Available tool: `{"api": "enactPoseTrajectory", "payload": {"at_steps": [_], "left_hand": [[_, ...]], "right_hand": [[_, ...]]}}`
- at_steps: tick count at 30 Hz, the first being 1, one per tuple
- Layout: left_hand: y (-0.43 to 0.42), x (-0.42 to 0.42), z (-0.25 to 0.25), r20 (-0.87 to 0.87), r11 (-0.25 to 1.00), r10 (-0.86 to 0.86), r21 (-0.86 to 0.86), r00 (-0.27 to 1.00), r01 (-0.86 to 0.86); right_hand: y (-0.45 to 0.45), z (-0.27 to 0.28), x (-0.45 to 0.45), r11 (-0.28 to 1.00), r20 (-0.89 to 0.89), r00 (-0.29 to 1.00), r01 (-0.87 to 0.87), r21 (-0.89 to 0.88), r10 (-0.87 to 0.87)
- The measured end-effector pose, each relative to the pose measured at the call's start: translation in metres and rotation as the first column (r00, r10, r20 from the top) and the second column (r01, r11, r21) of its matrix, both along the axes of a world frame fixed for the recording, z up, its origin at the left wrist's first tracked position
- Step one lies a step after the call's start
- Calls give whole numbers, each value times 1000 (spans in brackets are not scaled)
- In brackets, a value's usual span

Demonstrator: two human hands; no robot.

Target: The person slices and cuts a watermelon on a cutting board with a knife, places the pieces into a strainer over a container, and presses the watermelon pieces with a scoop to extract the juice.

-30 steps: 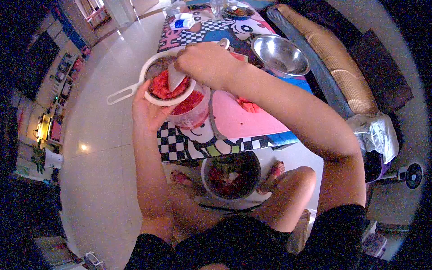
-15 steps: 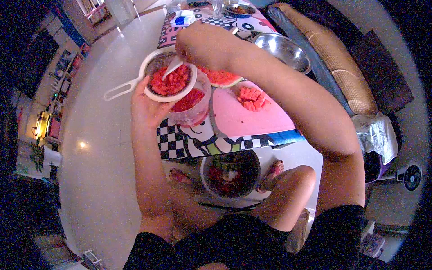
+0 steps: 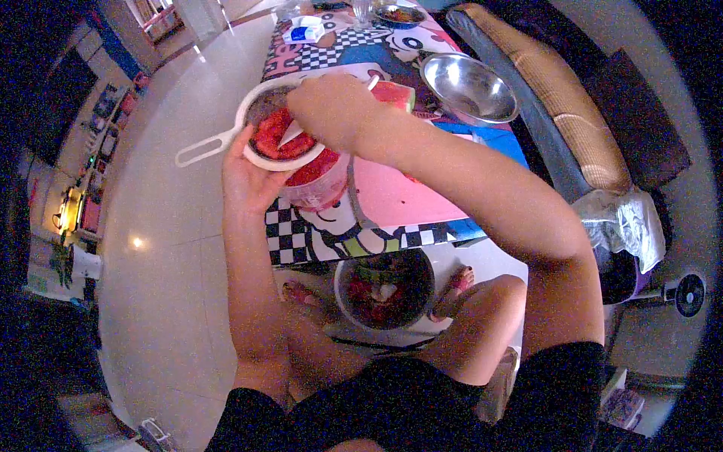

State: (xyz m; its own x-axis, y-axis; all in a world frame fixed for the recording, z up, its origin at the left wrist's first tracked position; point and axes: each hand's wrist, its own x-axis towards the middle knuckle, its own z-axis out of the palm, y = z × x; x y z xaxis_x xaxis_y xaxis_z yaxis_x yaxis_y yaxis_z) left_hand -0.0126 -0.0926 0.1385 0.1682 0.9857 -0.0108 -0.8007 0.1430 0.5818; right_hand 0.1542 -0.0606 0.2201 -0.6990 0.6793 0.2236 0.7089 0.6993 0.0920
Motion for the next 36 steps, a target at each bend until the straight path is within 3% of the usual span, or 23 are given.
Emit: {"api": "enactPoseTrajectory", "payload": {"at_steps": [5,11,14,17,23,32,36], "left_hand": [[4,-3,-1,31,1000,-1,10,1000,0],[3,-7,-2,69,1000,-4,-26,998,6],[0,-4,2,43,999,18,-28,999,-17],[-3,-1,5,29,1000,20,-20,999,-19],[-5,1,5,18,1000,1,-17,1000,-1],[-5,6,5,-22,999,23,-44,1000,-24],[-2,4,8,-32,999,22,-43,999,-23]], "right_hand": [[16,-14,7,999,-130,991,-43,-3,42],[10,13,17,957,-326,945,-98,-274,3],[6,10,15,950,-325,942,-177,-257,87],[-3,16,11,935,-242,970,-96,-342,10],[4,-6,10,974,-260,963,-121,-190,68],[0,-17,2,991,-154,988,5,-134,-26],[18,2,16,976,-237,960,-182,-117,150]]}}
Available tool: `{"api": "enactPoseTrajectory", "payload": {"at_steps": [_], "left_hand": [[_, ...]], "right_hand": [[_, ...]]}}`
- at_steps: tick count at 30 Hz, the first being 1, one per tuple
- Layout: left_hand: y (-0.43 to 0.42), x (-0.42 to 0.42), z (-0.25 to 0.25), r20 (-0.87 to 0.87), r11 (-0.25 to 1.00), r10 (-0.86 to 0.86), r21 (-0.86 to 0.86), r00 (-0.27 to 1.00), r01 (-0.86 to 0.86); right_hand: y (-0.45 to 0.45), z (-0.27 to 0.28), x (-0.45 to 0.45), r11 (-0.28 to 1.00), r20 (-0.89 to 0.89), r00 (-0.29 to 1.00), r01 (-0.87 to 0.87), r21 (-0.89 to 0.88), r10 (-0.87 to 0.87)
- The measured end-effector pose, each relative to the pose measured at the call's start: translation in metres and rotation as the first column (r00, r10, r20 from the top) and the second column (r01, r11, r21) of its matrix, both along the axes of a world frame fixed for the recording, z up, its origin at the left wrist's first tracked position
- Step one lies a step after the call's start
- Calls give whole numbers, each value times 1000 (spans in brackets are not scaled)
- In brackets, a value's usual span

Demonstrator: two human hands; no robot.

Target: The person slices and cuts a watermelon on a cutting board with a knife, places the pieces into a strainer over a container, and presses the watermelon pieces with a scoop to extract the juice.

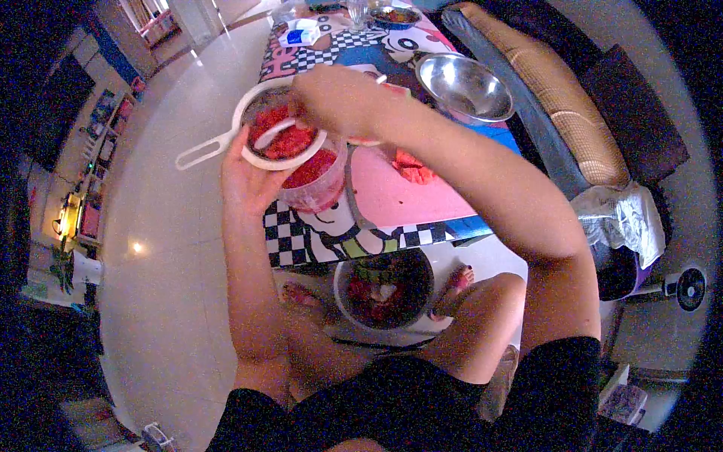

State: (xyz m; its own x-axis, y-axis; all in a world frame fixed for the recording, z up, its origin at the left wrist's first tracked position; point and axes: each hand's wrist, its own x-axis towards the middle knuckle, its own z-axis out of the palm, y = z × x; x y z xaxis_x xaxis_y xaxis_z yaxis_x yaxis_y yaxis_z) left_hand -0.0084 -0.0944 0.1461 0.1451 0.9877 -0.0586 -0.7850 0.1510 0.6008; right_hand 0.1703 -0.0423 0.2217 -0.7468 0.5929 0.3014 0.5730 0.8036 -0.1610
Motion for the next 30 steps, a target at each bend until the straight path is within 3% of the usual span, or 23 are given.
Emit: {"api": "enactPoseTrajectory", "payload": {"at_steps": [2,6,12,18,21,27,30], "left_hand": [[2,-2,-3,10,1000,-7,15,1000,6],[2,-6,-6,29,999,-20,47,999,19],[3,-7,-8,89,997,-63,50,994,59],[3,-6,-9,101,995,-85,54,991,80],[2,-2,-7,108,995,-79,63,991,73],[4,-2,-9,62,997,-76,36,995,74],[5,-4,-9,37,999,-50,17,998,49]], "right_hand": [[4,20,7,996,-51,996,-81,-40,79],[-3,47,14,971,44,993,-93,-221,105],[-12,32,17,998,248,968,42,-39,-31],[-17,21,13,989,239,964,133,-59,-115],[-8,2,14,997,108,994,8,74,-16],[-14,-1,8,992,222,974,20,123,-47],[-12,14,12,990,166,982,74,122,-94]]}}
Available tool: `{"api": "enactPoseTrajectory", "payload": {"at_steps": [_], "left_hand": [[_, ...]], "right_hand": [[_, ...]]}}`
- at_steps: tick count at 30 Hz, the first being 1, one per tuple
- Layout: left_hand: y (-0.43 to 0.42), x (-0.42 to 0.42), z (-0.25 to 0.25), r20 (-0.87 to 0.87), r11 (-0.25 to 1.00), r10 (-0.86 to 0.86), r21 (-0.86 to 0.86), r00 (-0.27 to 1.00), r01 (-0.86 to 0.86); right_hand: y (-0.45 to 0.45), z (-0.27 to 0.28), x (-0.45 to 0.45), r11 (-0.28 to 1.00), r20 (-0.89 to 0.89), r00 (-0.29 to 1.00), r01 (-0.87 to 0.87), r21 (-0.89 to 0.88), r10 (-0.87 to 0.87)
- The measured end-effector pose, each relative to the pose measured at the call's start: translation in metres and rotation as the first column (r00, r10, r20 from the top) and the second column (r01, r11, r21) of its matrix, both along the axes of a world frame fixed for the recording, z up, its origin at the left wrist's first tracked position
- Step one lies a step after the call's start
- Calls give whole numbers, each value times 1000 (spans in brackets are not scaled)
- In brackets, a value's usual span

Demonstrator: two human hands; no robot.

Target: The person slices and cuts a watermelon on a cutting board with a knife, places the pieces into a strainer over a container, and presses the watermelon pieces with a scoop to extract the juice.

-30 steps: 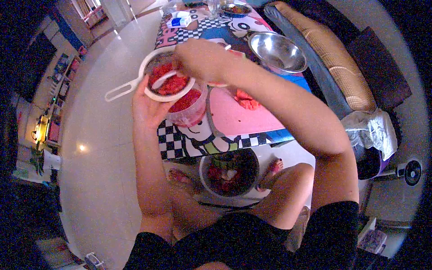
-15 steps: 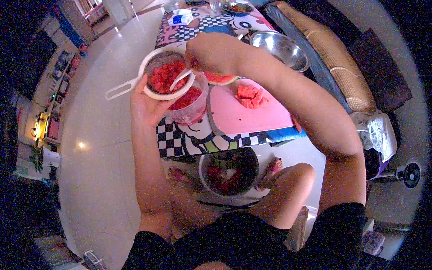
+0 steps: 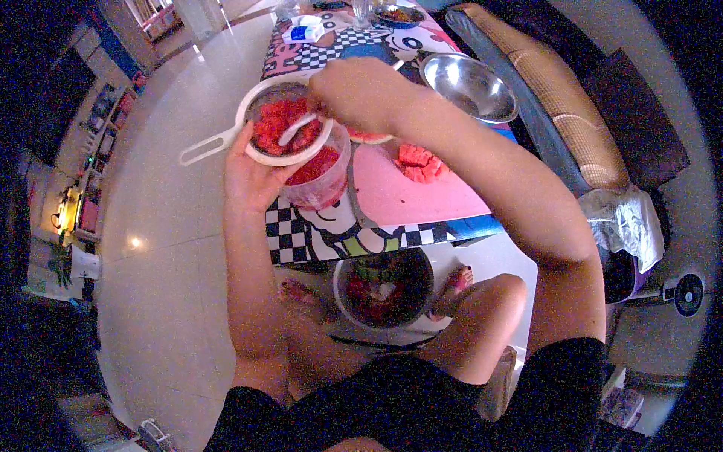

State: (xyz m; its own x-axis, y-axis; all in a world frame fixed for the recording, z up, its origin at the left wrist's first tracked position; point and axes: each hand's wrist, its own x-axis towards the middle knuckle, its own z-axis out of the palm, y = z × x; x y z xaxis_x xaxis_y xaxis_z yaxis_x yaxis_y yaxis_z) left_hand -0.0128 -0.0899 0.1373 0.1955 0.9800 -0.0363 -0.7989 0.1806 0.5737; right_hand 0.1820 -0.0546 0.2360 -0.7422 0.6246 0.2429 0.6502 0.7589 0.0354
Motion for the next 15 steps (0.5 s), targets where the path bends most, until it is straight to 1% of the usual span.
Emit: {"api": "enactPoseTrajectory", "payload": {"at_steps": [4,7,10,15], "left_hand": [[0,-3,-2,8,1000,11,11,1000,-11],[0,-2,-2,28,1000,9,26,1000,-9],[-3,0,2,10,1000,20,-4,1000,-19],[-5,3,5,-20,998,54,-34,998,-54]], "right_hand": [[2,14,2,1000,-73,997,-26,6,27],[-1,8,-2,998,-29,998,-62,14,62],[-9,0,-7,1000,29,1000,0,-12,1],[-5,-11,-9,1000,49,999,-20,15,19]]}}
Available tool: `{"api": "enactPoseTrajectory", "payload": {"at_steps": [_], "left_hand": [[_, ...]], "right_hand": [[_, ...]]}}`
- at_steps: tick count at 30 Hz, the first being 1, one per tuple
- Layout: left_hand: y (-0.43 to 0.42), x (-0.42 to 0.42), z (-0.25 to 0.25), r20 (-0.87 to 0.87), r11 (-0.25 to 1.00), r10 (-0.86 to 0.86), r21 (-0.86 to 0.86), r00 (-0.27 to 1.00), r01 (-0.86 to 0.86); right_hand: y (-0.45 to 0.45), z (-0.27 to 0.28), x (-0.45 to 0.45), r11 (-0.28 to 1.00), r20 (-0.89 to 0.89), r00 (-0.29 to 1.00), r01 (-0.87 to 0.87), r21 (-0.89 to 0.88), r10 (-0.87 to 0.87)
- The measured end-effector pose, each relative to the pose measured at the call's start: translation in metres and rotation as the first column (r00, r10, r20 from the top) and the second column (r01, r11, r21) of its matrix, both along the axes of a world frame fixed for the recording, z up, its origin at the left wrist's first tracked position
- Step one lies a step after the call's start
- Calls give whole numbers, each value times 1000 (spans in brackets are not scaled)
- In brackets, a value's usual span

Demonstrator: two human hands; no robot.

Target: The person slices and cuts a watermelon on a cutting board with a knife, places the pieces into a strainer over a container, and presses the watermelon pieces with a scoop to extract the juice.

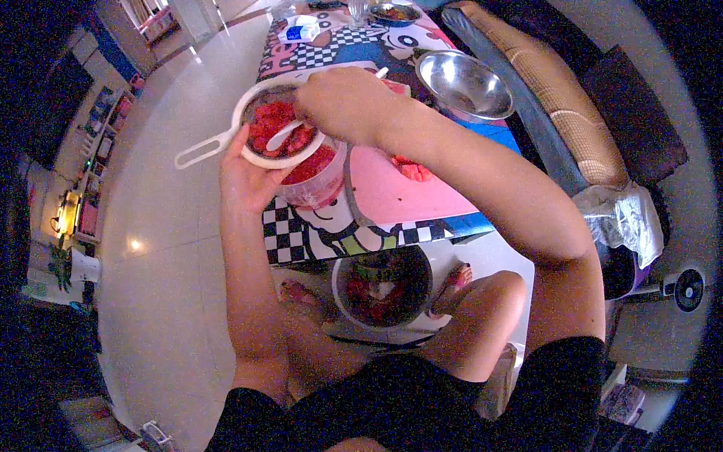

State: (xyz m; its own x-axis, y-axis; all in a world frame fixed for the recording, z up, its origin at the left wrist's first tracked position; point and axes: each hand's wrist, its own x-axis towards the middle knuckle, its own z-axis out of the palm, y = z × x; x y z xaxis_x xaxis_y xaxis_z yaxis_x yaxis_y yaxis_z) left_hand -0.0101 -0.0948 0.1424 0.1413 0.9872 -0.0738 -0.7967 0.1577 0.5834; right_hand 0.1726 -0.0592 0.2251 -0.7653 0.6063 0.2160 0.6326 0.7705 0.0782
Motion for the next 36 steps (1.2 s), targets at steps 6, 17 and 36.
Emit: {"api": "enactPoseTrajectory", "payload": {"at_steps": [6,17,36], "left_hand": [[0,-2,0,29,1000,-10,20,1000,9],[-1,2,-1,-13,1000,18,8,1000,-18],[2,6,-5,-37,998,63,-13,997,-63]], "right_hand": [[-7,0,0,999,-40,998,41,13,-41],[-9,-7,-3,998,-55,998,36,54,-33],[-10,-2,-15,999,-44,999,18,45,-16]]}}
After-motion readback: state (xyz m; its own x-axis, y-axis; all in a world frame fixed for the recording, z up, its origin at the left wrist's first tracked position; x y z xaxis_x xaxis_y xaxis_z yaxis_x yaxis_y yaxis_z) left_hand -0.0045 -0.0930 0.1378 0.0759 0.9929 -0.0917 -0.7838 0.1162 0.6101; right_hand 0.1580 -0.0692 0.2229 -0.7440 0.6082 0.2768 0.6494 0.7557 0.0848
